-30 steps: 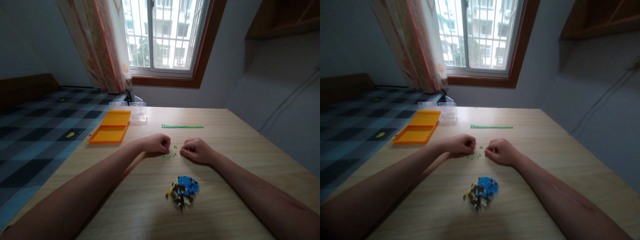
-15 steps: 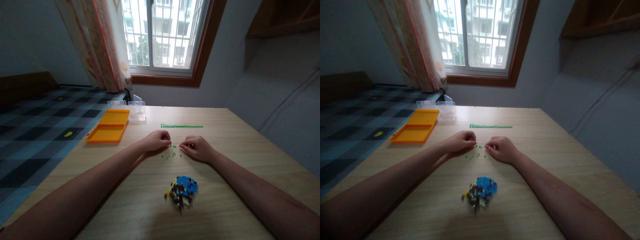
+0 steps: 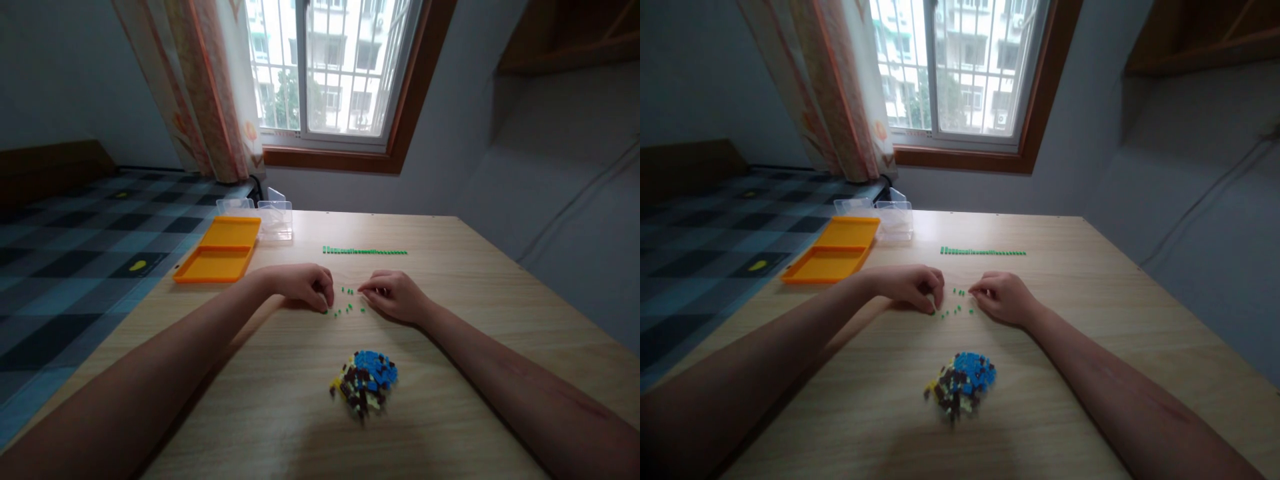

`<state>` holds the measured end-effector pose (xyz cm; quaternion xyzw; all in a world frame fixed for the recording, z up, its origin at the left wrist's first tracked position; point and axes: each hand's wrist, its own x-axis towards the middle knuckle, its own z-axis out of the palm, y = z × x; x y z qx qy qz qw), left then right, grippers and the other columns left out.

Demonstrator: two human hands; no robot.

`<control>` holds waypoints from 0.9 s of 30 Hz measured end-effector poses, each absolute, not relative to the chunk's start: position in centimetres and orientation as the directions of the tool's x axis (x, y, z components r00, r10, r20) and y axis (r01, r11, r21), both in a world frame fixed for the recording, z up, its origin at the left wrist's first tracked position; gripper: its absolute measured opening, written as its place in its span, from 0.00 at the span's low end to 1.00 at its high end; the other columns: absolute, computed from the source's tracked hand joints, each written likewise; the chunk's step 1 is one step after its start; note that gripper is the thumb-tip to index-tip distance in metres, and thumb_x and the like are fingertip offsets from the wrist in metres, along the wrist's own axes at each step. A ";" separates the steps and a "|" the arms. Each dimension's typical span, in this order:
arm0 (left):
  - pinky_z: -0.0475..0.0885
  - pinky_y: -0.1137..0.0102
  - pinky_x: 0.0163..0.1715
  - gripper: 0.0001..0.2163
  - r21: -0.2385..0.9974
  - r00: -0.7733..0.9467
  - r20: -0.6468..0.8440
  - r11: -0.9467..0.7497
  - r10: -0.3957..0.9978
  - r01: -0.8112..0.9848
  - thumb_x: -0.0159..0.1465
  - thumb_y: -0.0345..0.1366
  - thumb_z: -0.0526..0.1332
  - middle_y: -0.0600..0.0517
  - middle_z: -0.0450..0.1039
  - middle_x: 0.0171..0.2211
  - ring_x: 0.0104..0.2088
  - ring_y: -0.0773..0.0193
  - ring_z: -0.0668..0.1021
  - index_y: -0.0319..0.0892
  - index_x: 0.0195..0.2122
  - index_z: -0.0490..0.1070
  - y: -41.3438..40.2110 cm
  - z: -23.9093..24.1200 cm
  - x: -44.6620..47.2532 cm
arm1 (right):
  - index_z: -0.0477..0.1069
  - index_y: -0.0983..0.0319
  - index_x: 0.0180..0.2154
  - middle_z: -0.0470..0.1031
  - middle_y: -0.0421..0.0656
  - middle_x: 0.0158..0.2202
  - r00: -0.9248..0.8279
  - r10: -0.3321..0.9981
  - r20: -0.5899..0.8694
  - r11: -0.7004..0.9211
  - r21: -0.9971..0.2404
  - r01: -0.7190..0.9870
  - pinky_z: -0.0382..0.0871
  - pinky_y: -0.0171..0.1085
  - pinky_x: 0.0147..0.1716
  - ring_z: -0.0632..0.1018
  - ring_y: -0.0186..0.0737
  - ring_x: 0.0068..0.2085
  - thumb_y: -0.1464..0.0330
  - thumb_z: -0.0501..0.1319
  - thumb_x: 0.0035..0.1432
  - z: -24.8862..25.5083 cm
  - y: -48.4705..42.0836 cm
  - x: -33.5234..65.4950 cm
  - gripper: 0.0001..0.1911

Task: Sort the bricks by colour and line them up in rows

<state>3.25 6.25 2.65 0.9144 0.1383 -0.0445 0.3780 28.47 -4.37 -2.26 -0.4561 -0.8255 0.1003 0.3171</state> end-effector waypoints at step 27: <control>0.63 0.74 0.29 0.08 0.551 0.831 -0.193 -0.643 0.522 0.531 0.55 0.35 0.62 0.53 0.75 0.29 0.28 0.67 0.72 0.40 0.34 0.79 5.1 2.0 4.6 | 0.82 0.61 0.37 0.76 0.42 0.28 -0.383 0.812 0.441 0.570 -0.454 0.684 0.62 0.32 0.27 0.71 0.31 0.26 0.70 0.61 0.61 -2.2 -4.5 28.1 0.09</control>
